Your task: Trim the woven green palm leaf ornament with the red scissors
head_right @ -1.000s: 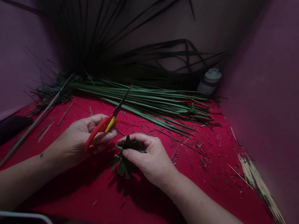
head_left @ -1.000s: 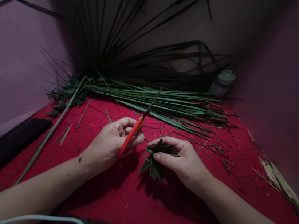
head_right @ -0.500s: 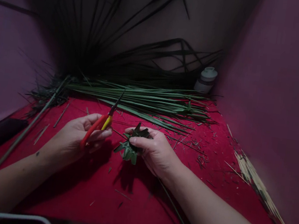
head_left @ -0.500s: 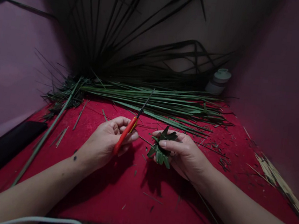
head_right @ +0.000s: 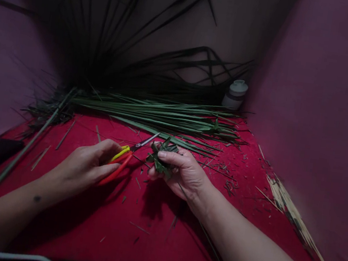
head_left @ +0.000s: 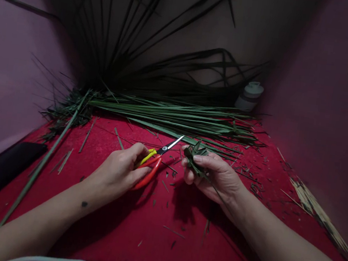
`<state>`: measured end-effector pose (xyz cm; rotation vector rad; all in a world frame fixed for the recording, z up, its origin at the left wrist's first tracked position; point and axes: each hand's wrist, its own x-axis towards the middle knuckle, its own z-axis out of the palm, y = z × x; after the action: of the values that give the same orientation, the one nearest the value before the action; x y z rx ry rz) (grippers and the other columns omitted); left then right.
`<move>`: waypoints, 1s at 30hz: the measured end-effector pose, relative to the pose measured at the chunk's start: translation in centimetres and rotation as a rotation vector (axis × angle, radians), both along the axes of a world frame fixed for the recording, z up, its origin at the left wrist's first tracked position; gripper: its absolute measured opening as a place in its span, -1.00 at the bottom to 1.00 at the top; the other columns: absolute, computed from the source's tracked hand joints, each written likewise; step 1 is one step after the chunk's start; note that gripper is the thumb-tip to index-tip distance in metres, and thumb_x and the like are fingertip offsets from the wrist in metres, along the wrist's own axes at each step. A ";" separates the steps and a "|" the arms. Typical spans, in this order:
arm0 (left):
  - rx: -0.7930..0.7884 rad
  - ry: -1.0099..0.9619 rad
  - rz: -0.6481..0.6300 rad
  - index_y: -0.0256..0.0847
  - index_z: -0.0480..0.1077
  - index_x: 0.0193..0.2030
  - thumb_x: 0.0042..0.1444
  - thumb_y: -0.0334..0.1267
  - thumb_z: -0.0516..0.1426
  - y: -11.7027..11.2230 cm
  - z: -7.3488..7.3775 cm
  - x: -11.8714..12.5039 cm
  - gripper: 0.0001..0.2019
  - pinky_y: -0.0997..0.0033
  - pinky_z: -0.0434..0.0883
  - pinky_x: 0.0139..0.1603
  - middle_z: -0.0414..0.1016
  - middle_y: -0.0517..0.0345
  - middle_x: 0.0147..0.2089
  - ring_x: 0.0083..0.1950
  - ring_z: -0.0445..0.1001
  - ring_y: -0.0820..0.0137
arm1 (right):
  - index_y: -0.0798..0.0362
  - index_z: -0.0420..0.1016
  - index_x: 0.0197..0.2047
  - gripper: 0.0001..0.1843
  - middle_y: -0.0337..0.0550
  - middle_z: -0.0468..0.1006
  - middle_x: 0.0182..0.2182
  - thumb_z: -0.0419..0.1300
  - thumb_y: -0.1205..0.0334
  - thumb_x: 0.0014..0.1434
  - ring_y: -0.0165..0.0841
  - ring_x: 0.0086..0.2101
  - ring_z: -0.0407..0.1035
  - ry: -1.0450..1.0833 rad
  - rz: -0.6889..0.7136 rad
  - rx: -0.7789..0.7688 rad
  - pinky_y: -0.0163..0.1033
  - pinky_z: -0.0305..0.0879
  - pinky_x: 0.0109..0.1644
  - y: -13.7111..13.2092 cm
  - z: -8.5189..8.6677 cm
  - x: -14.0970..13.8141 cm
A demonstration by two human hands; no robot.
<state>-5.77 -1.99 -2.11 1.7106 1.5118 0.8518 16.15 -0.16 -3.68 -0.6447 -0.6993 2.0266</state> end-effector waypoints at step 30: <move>0.048 -0.136 -0.220 -0.22 0.33 -0.01 0.10 -0.16 0.15 0.2 2.8 4.0 -0.67 0.36 0.40 -0.21 0.48 0.05 -0.17 -0.20 0.45 0.33 | 0.13 0.46 -0.21 -0.65 -0.22 0.54 -0.49 0.32 0.42 -0.15 -0.41 -0.52 0.42 0.014 -0.102 0.182 -0.30 0.44 -0.47 0.3 0.4 0.0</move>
<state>-1.74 -1.79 0.69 1.7764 1.1975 0.8748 16.18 0.16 -3.27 -0.5482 -0.8160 1.8473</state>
